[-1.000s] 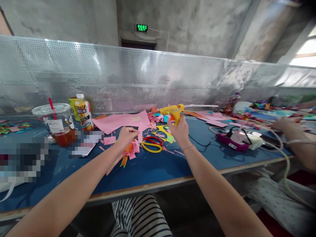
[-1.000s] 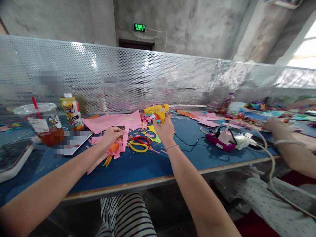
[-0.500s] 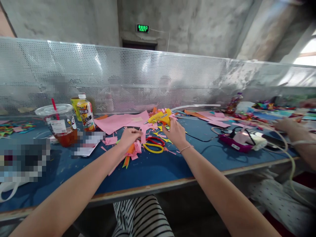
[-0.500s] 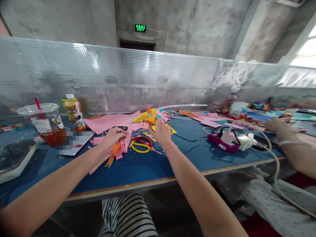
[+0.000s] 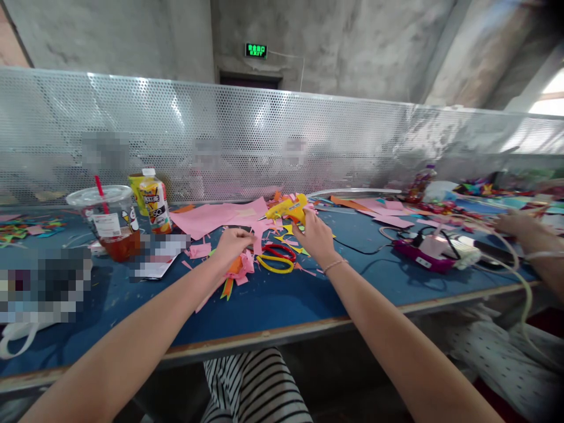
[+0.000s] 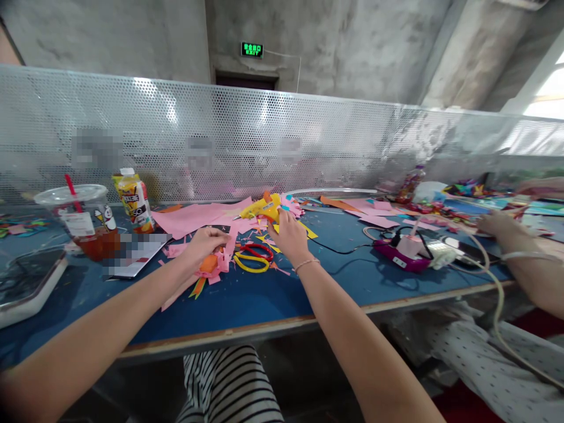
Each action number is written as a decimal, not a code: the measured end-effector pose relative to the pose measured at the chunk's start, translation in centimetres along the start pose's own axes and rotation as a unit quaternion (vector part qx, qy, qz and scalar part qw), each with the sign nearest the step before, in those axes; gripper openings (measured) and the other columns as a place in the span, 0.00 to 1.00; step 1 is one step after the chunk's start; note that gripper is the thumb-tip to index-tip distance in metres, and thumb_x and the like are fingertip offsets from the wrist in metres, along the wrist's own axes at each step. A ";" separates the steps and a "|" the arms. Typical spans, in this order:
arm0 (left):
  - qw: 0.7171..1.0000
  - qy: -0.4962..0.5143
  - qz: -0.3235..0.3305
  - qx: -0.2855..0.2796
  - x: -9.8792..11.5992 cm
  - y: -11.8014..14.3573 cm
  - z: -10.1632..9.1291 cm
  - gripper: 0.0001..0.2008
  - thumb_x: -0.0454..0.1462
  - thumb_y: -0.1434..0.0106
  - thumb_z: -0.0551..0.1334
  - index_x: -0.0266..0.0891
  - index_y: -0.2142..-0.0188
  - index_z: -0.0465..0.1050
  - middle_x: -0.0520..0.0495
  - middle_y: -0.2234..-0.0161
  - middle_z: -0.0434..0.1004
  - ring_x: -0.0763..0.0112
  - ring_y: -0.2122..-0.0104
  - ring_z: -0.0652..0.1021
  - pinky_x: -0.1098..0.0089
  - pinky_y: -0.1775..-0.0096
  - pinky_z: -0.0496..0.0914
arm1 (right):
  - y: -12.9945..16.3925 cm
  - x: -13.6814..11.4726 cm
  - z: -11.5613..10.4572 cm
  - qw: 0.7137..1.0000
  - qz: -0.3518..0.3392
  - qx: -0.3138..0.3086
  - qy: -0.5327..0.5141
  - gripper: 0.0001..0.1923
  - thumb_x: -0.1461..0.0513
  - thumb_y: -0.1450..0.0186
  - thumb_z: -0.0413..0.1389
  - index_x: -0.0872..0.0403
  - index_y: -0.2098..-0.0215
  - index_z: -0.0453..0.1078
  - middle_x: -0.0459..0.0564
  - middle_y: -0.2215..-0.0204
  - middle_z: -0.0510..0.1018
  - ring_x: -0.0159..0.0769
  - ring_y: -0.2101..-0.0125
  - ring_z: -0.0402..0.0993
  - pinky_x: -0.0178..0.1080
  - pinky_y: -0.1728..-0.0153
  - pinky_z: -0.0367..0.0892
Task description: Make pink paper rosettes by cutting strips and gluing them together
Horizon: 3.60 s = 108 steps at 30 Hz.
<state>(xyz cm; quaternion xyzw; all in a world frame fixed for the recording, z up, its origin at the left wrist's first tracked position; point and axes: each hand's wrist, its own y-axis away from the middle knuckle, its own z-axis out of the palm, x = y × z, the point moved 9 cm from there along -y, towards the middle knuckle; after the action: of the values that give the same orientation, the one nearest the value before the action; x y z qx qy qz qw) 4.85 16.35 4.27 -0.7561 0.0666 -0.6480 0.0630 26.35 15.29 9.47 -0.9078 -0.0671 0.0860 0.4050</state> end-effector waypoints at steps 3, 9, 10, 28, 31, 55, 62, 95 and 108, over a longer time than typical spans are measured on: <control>1.000 0.000 0.000 0.003 0.1 0.0 -0.1 0.04 0.35 0.56 0.65 0.35 0.80 0.73 0.53 0.87 0.67 0.79 0.85 0.66 0.75 0.80 0.59 | 0.0 0.0 0.0 1.000 0.004 -0.002 0.000 0.26 0.52 0.37 0.44 0.61 0.46 0.57 0.61 0.55 0.73 0.47 0.55 0.69 0.42 0.59 0.64; 1.000 -0.006 0.018 0.006 0.9 0.1 -0.6 0.04 0.36 0.55 0.64 0.35 0.81 0.73 0.53 0.86 0.68 0.80 0.86 0.65 0.75 0.80 0.58 | 0.0 0.1 0.0 1.000 0.005 -0.004 0.001 0.26 0.52 0.37 0.44 0.61 0.47 0.58 0.61 0.54 0.72 0.46 0.55 0.69 0.42 0.59 0.64; 1.000 -0.007 0.020 0.006 1.0 0.2 -0.6 0.04 0.36 0.56 0.64 0.35 0.81 0.73 0.53 0.86 0.68 0.80 0.86 0.64 0.75 0.81 0.58 | 0.0 0.1 0.0 1.000 0.005 -0.007 0.002 0.26 0.52 0.37 0.43 0.61 0.47 0.58 0.61 0.54 0.72 0.46 0.55 0.69 0.42 0.59 0.64; 0.996 0.076 0.041 0.010 1.4 -0.2 -1.0 0.10 0.39 0.60 0.66 0.34 0.79 0.72 0.54 0.84 0.67 0.81 0.84 0.64 0.75 0.80 0.58 | -0.3 2.8 0.7 0.996 0.069 -0.045 0.026 0.28 0.48 0.41 0.48 0.57 0.48 0.58 0.59 0.56 0.73 0.47 0.57 0.71 0.41 0.61 0.64; 0.993 0.107 0.050 -0.002 1.1 -0.4 -1.0 0.11 0.39 0.60 0.67 0.34 0.77 0.73 0.53 0.81 0.69 0.81 0.83 0.65 0.75 0.79 0.60 | -0.1 6.3 1.7 0.982 0.158 -0.101 0.026 0.33 0.44 0.43 0.48 0.57 0.48 0.57 0.60 0.57 0.73 0.48 0.57 0.71 0.42 0.62 0.64; 0.963 0.267 0.016 -0.038 0.6 -0.6 -0.5 0.10 0.34 0.62 0.67 0.35 0.80 0.68 0.55 0.82 0.67 0.79 0.81 0.68 0.75 0.76 0.63 | 1.1 -13.2 -2.0 0.894 -0.327 -0.053 -0.301 0.06 0.64 0.37 0.49 0.54 0.67 0.68 0.51 0.66 0.71 0.33 0.62 0.68 0.38 0.58 0.65; 0.955 0.295 0.026 -0.016 1.1 -1.1 -1.6 0.09 0.33 0.62 0.66 0.35 0.77 0.70 0.53 0.80 0.69 0.77 0.78 0.70 0.73 0.71 0.65 | -0.8 -12.4 0.4 0.886 -0.191 -0.082 -0.416 0.03 0.65 0.40 0.50 0.55 0.70 0.65 0.46 0.73 0.71 0.29 0.73 0.66 0.33 0.71 0.62; 0.981 0.159 0.101 -0.041 1.2 -0.7 -0.4 0.05 0.36 0.54 0.62 0.36 0.76 0.70 0.52 0.77 0.69 0.75 0.76 0.72 0.70 0.70 0.70 | -0.3 -7.5 5.3 0.791 0.133 -0.028 -0.597 0.12 0.56 0.48 0.56 0.53 0.71 0.60 0.42 0.76 0.65 0.28 0.76 0.61 0.33 0.75 0.60; 0.983 0.150 0.091 -0.047 1.6 -0.3 -0.3 0.08 0.38 0.53 0.63 0.35 0.75 0.71 0.51 0.77 0.70 0.73 0.76 0.73 0.69 0.71 0.71 | -0.2 -8.8 5.6 0.761 0.106 -0.084 -0.634 0.12 0.54 0.46 0.56 0.54 0.77 0.61 0.41 0.80 0.61 0.26 0.78 0.56 0.32 0.75 0.55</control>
<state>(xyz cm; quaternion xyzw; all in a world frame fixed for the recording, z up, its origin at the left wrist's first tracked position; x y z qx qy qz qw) 4.82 16.30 5.93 -0.6432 0.1743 -0.7419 0.0748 16.54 17.76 6.80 -0.6775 -0.2186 0.6786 0.1807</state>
